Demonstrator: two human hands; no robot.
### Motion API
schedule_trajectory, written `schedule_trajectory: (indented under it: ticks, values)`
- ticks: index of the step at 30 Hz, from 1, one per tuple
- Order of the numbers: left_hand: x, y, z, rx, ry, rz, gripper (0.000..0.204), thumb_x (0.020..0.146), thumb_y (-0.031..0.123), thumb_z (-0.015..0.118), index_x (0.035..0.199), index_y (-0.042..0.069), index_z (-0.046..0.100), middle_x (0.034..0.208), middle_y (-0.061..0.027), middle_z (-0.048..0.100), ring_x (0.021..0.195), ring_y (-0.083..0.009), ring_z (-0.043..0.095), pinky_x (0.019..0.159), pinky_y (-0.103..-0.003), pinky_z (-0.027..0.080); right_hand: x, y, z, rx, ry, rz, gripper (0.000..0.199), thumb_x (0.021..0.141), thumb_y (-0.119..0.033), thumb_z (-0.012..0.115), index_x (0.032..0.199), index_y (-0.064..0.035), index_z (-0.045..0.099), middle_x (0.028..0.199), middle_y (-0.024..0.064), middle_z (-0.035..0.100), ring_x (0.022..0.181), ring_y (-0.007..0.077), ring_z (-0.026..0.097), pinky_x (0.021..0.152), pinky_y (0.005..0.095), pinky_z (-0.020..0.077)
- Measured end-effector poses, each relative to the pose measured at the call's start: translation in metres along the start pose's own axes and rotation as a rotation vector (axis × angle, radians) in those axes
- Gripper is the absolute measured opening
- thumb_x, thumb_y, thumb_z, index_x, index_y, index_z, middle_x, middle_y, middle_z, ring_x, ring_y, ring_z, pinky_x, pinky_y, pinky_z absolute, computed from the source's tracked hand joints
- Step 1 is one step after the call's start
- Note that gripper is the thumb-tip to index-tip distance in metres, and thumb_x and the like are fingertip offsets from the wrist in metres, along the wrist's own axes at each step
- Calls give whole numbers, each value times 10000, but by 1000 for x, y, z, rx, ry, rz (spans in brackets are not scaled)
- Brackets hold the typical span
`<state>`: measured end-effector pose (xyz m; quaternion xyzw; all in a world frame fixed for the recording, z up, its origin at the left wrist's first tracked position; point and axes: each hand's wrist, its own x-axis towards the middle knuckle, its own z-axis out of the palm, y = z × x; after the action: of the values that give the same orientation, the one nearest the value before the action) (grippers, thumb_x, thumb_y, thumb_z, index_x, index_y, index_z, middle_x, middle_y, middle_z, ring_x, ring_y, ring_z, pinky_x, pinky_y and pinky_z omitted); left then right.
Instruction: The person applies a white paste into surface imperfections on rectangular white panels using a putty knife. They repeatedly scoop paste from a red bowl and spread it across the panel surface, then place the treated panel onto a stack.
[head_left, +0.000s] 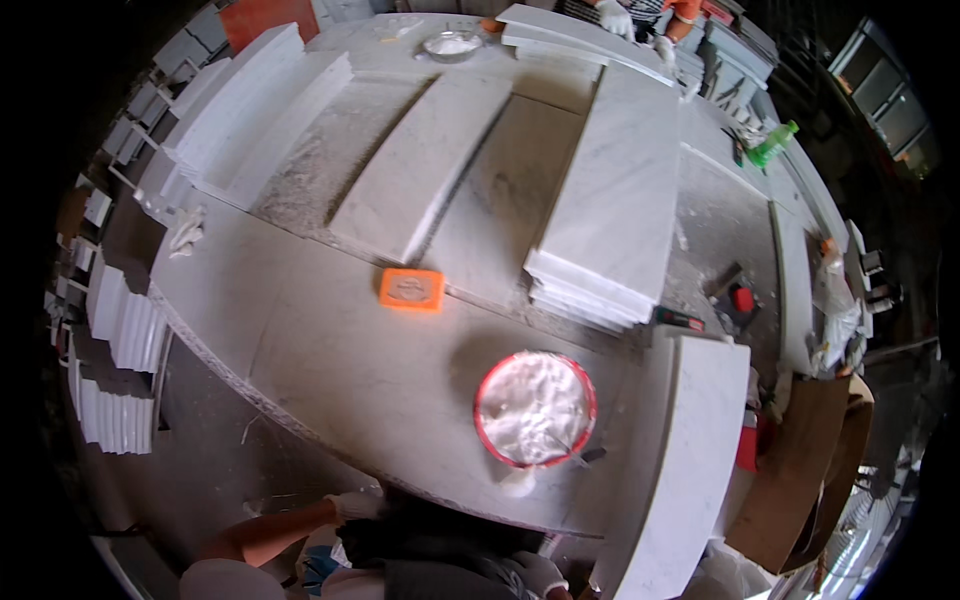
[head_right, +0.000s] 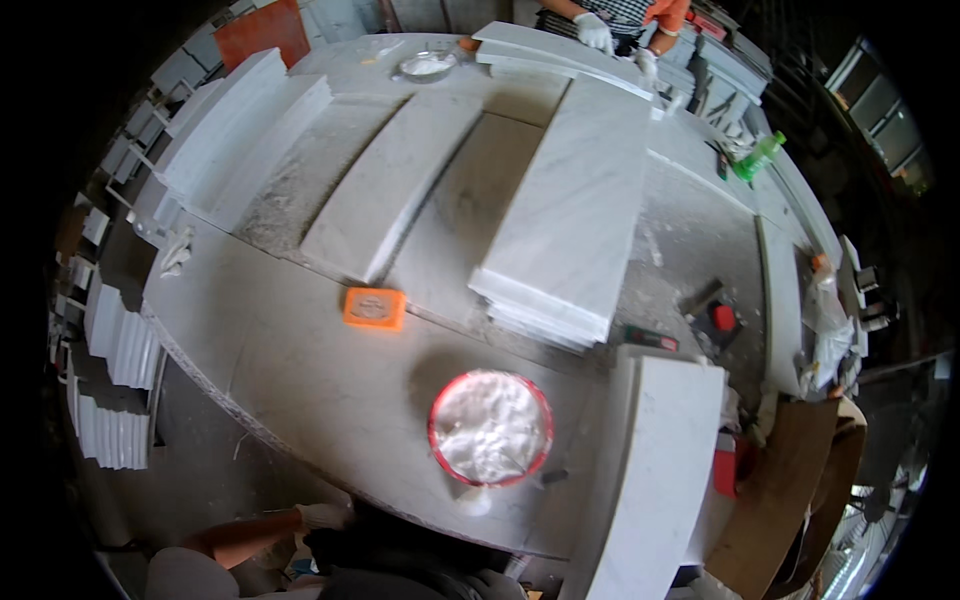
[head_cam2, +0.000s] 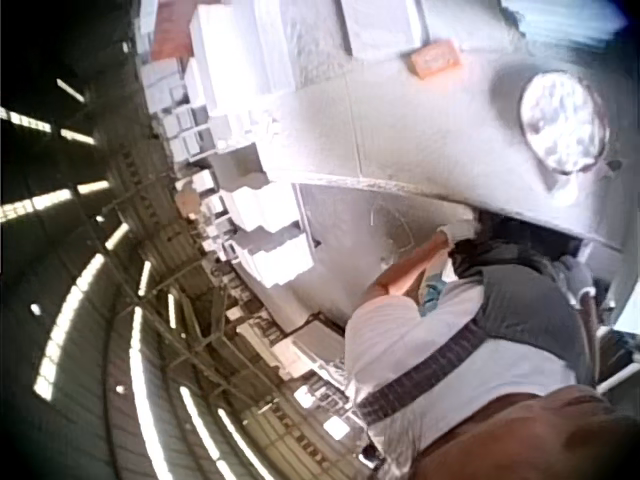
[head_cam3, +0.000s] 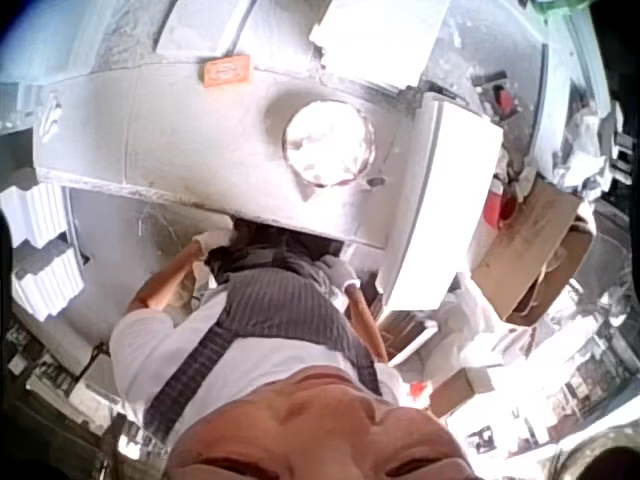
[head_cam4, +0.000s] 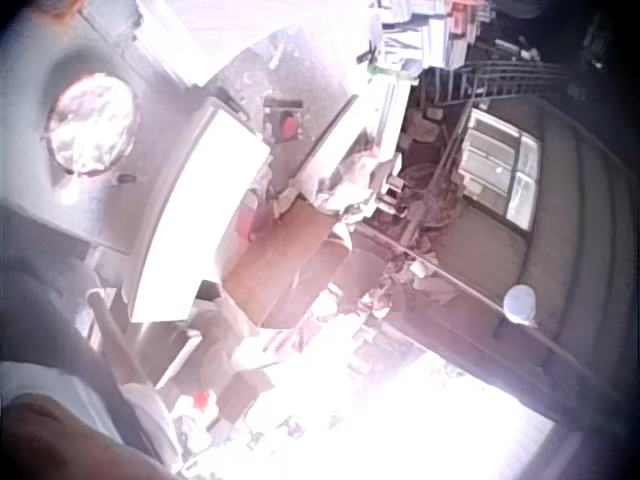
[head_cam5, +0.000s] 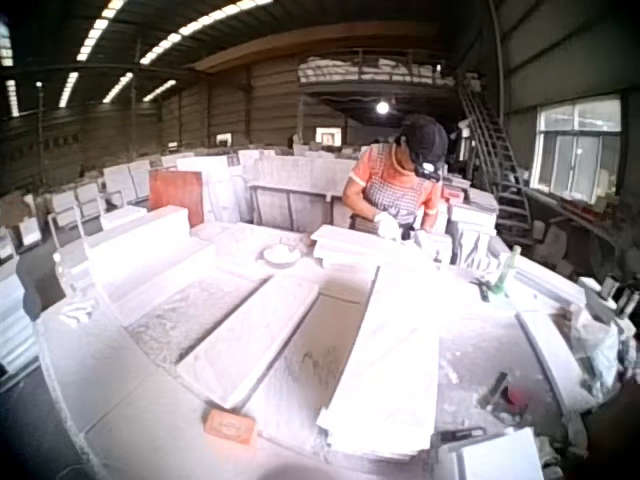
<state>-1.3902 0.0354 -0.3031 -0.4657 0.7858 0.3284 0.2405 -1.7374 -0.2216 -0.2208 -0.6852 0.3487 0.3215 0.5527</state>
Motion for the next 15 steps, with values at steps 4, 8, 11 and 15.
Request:
schedule_trajectory:
  ticks: [4, 8, 11, 15]
  values:
    - [1, 4, -61, -561, -170, -144, 301, 937, 211, 514, 1157, 25, 602, 1138, -186, 635, 1019, -309, 648, 854, -396, 528, 16, 27, 23, -44, 51, -24, 442, 952, -514, 518, 1145, -155, 687, 1127, 153, 691, 1084, 378, 631, 930, 451, 491]
    - [-1, 20, -59, -639, -62, -412, 264, 900, 221, 522, 951, -2, 653, 893, -239, 690, 827, -398, 692, 712, -488, 549, 11, 4, 31, -60, 192, -14, 395, 945, -475, 539, 1087, -146, 702, 1089, 129, 697, 1046, 357, 647, 896, 453, 497]
    - [17, 20, 7, -746, 362, -572, 261, 917, 221, 511, 994, 10, 645, 914, -249, 689, 835, -429, 680, 733, -510, 538, 7, -4, 43, -132, 324, -103, 398, 920, -469, 576, 1090, -128, 692, 1052, 164, 700, 992, 375, 659, 846, 454, 517]
    - [-4, -12, 90, -855, 857, -750, 274, 940, 253, 507, 1048, 35, 632, 912, -255, 684, 828, -458, 661, 739, -520, 522, -12, -25, 47, -121, 527, -154, 433, 904, -461, 602, 1149, -109, 667, 1088, 179, 697, 1008, 374, 660, 852, 458, 519]
